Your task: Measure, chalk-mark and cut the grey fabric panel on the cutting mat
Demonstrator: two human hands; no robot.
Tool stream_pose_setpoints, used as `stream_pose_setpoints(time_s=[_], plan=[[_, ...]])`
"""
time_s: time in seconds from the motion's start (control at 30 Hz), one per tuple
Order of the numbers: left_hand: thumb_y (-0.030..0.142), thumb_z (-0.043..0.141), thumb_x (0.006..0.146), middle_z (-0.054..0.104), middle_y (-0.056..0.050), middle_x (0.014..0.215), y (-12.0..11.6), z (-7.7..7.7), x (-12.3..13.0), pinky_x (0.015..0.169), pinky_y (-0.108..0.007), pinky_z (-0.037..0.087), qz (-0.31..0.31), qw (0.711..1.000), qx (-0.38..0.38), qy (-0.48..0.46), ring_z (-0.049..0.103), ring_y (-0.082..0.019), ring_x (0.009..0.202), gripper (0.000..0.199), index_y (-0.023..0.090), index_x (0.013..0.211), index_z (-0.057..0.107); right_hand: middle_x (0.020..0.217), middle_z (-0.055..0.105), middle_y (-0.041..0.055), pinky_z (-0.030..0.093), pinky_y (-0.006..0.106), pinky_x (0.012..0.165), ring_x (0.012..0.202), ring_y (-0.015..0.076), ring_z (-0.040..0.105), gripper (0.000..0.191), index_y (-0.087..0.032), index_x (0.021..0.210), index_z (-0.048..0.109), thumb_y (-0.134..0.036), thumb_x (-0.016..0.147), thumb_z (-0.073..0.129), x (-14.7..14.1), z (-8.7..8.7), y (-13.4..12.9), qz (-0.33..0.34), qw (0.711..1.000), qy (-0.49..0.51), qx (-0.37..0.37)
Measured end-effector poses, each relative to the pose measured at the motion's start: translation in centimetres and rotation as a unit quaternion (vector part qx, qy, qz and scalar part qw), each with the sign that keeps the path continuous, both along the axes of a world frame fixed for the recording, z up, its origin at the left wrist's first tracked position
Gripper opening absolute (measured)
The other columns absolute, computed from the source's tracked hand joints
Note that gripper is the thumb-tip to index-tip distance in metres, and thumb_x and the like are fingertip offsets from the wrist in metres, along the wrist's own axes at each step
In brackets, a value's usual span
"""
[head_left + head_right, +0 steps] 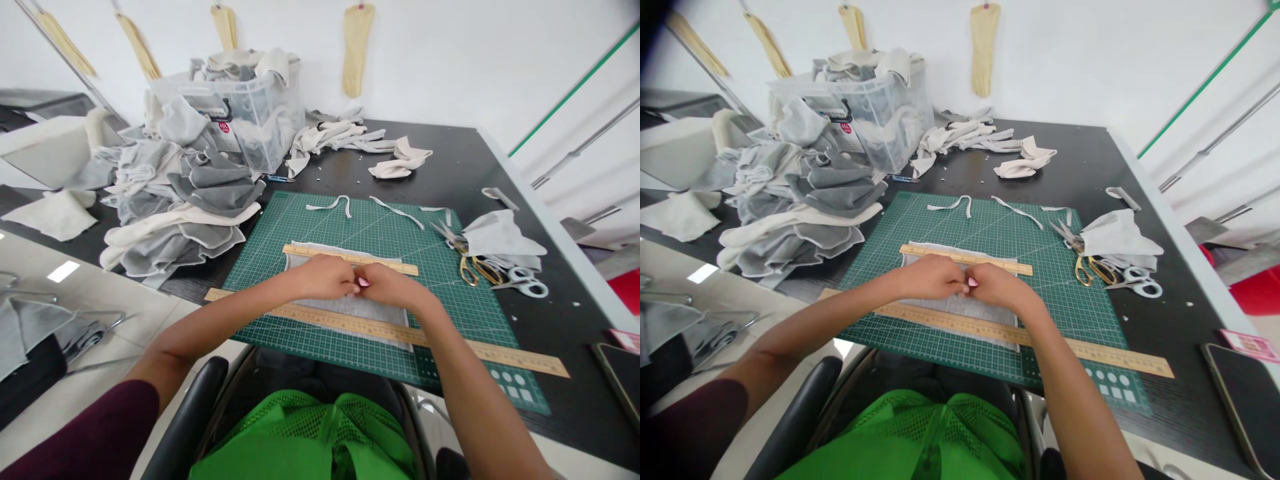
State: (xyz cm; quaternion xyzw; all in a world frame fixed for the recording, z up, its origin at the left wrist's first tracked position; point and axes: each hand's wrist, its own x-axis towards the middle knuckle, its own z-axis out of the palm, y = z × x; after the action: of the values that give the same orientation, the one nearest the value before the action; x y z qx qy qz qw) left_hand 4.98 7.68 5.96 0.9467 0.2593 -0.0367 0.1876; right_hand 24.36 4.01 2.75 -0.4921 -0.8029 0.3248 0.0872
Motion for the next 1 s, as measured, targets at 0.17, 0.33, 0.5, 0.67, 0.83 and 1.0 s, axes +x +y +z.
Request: stream_pose_setpoints(time_s=[0.17,0.33,0.5,0.67,0.83,1.0], plan=[[0.039,0.042,0.104,0.067,-0.005,0.087,1.7,-1.7,1.5,0.071,-0.031,0.041,0.061,0.984,0.129,-0.105,0.06,-0.02,0.085,0.039,0.019,0.089,0.071,0.07,0.061,-0.0022,0.033,0.026,0.062,0.066,0.0148,0.051,0.026,-0.022,0.073,0.055,-0.041,0.092,0.059,2.3,1.3,0.2,-0.091,0.994,0.03,0.047],[0.038,0.047,0.104,0.062,-0.007,0.107,1.5,-4.2,2.8,0.082,-0.036,0.045,0.021,0.97,0.195,-0.141,0.054,-0.023,0.101,0.032,0.018,0.123,0.062,0.058,0.045,-0.0047,0.025,0.028,0.057,0.058,0.0135,0.038,0.042,-0.024,0.064,0.036,-0.047,0.093,0.057,5.3,1.2,0.8,-0.252,0.957,-0.018,0.146],[0.036,0.051,0.102,0.06,-0.007,0.107,1.4,-6.3,3.1,0.083,-0.039,0.047,0.011,0.973,0.19,-0.13,0.052,-0.024,0.102,0.029,0.017,0.121,0.063,0.062,0.047,-0.0028,0.028,0.029,0.06,0.061,0.0152,0.042,0.037,-0.025,0.064,0.032,-0.034,0.088,0.059,7.3,-0.3,1.5,-0.307,0.934,-0.056,0.174],[0.035,0.051,0.102,0.06,-0.007,0.105,1.4,-6.6,3.1,0.084,-0.039,0.047,0.02,0.974,0.186,-0.132,0.051,-0.024,0.1,0.029,0.016,0.121,0.063,0.067,0.053,0.0004,0.029,0.029,0.062,0.065,0.0166,0.046,0.028,-0.024,0.063,0.038,-0.026,0.084,0.055,8.4,-1.7,1.7,-0.298,0.94,-0.096,0.135],[0.035,0.046,0.105,0.062,-0.011,0.109,0.8,-6.2,3.0,0.083,-0.042,0.045,0.001,0.965,0.239,-0.111,0.053,-0.026,0.103,0.033,0.012,0.12,0.064,0.067,0.054,0.0006,0.032,0.028,0.063,0.065,0.0161,0.046,0.026,-0.024,0.063,0.038,-0.027,0.081,0.057,8.7,-2.4,1.9,-0.29,0.946,-0.098,0.105],[0.037,0.049,0.104,0.064,-0.012,0.109,0.0,-6.3,3.1,0.083,-0.042,0.044,-0.011,0.957,0.28,-0.08,0.056,-0.027,0.104,0.032,0.012,0.106,0.07,0.067,0.054,0.0004,0.033,0.028,0.063,0.064,0.0159,0.046,0.027,-0.024,0.062,0.038,-0.028,0.08,0.057,8.9,-2.4,1.9,-0.288,0.95,-0.08,0.095]])
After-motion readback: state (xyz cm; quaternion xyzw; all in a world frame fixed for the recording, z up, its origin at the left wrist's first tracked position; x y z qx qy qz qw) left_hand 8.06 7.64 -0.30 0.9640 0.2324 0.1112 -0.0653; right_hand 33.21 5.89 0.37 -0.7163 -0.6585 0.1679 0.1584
